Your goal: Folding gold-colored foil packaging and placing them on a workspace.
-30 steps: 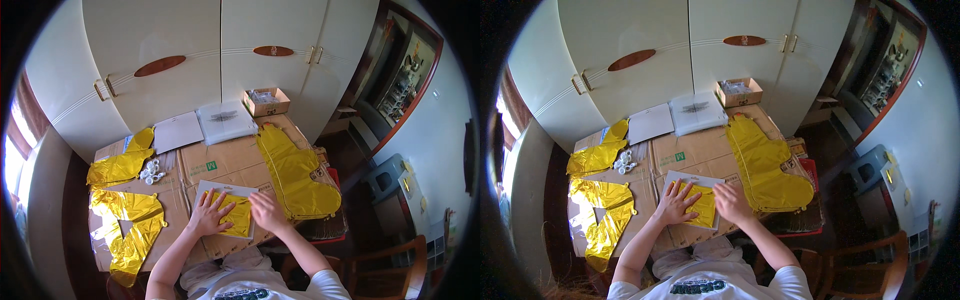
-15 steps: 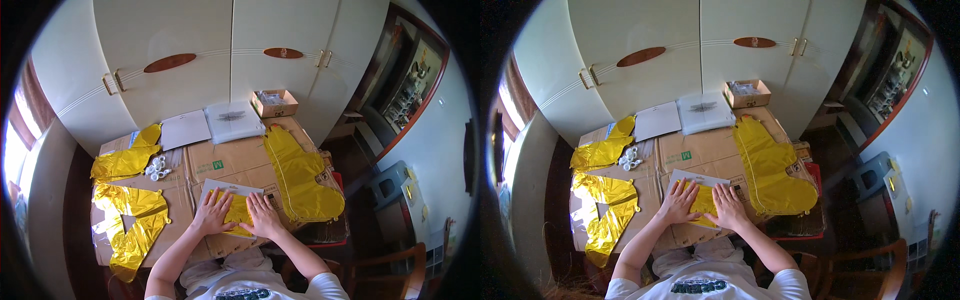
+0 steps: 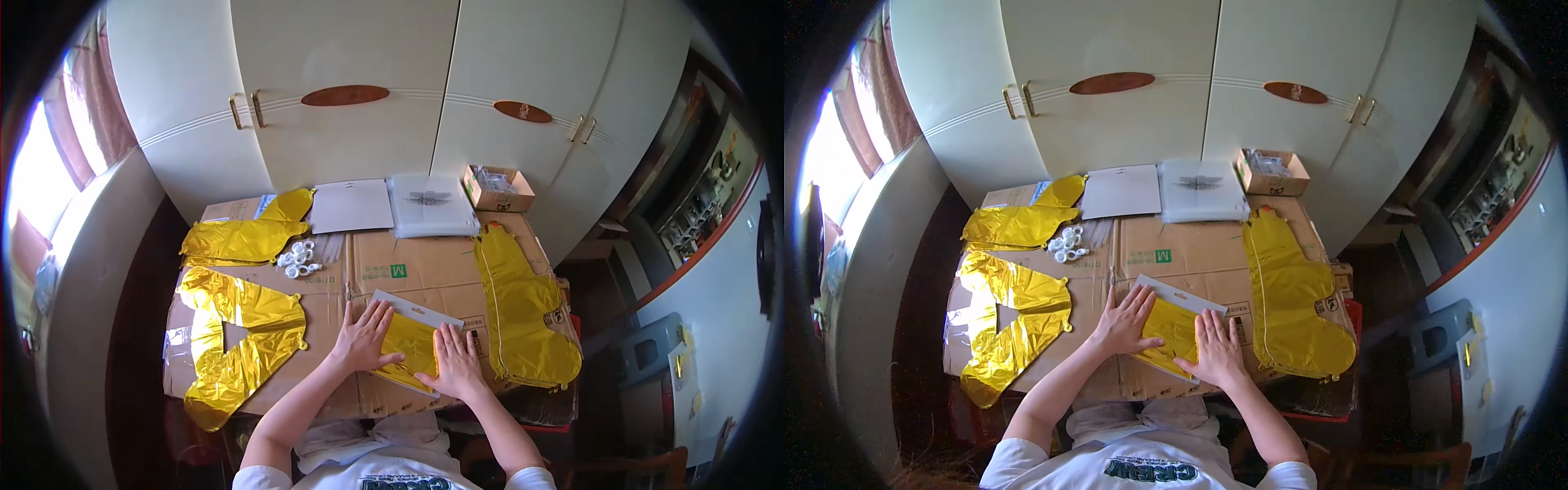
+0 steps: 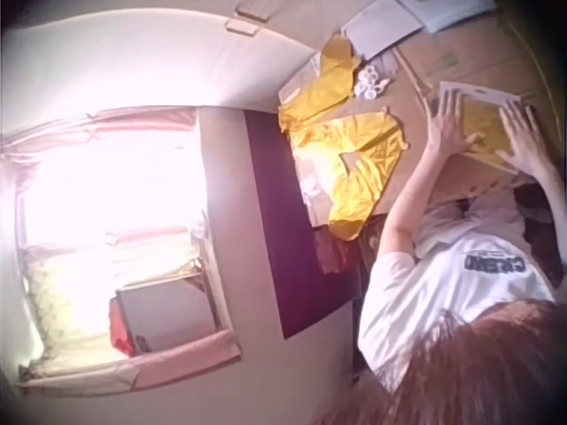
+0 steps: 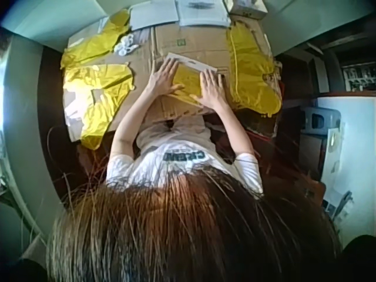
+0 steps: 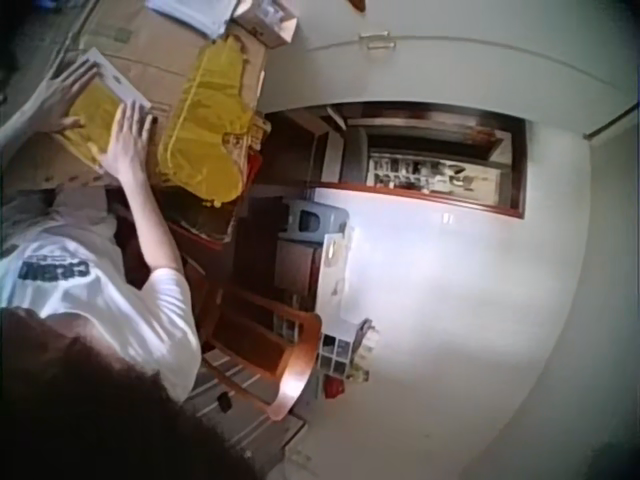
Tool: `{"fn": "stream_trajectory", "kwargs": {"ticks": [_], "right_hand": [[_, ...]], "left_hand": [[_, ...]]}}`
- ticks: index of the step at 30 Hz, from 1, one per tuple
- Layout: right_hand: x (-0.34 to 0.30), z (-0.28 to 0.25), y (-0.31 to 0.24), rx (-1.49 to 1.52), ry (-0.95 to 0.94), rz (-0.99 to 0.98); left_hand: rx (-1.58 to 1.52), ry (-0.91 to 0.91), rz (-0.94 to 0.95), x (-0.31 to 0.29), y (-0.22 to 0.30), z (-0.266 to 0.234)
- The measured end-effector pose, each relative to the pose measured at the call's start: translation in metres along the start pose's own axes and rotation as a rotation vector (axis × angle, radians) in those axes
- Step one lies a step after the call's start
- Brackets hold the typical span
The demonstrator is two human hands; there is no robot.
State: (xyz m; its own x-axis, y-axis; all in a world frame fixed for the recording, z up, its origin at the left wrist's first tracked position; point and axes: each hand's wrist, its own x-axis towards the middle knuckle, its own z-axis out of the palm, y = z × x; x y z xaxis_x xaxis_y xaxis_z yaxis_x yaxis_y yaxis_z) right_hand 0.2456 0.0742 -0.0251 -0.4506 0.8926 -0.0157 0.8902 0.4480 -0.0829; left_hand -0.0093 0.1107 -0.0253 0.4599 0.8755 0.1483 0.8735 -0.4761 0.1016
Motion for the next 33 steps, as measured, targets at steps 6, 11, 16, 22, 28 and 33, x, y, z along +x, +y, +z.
{"fn": "stream_trajectory", "kwargs": {"ticks": [6,11,16,22,28,33], "right_hand": [[0.001,0.000,0.002,0.014,-0.010,-0.004],[0.001,-0.002,0.004,0.026,-0.038,0.006],[-0.007,-0.006,-0.003,0.037,-0.048,-0.060],[-0.034,-0.006,-0.020,0.077,-0.068,-0.134],[-0.048,-0.004,-0.031,0.020,-0.079,-0.186],[-0.050,0.002,-0.026,0.120,-0.047,-0.255]], "left_hand": [[-0.033,0.040,-0.191,-0.012,-0.022,-0.030],[-0.620,-0.046,-0.454,-0.073,0.021,-0.077],[-1.662,-0.481,-0.542,-0.158,0.082,-0.020],[-2.147,-0.176,-0.771,-0.163,0.122,0.032],[-2.320,-0.085,-0.941,-0.161,0.131,0.037],[-2.169,0.033,-0.954,-0.161,0.141,0.035]]}}
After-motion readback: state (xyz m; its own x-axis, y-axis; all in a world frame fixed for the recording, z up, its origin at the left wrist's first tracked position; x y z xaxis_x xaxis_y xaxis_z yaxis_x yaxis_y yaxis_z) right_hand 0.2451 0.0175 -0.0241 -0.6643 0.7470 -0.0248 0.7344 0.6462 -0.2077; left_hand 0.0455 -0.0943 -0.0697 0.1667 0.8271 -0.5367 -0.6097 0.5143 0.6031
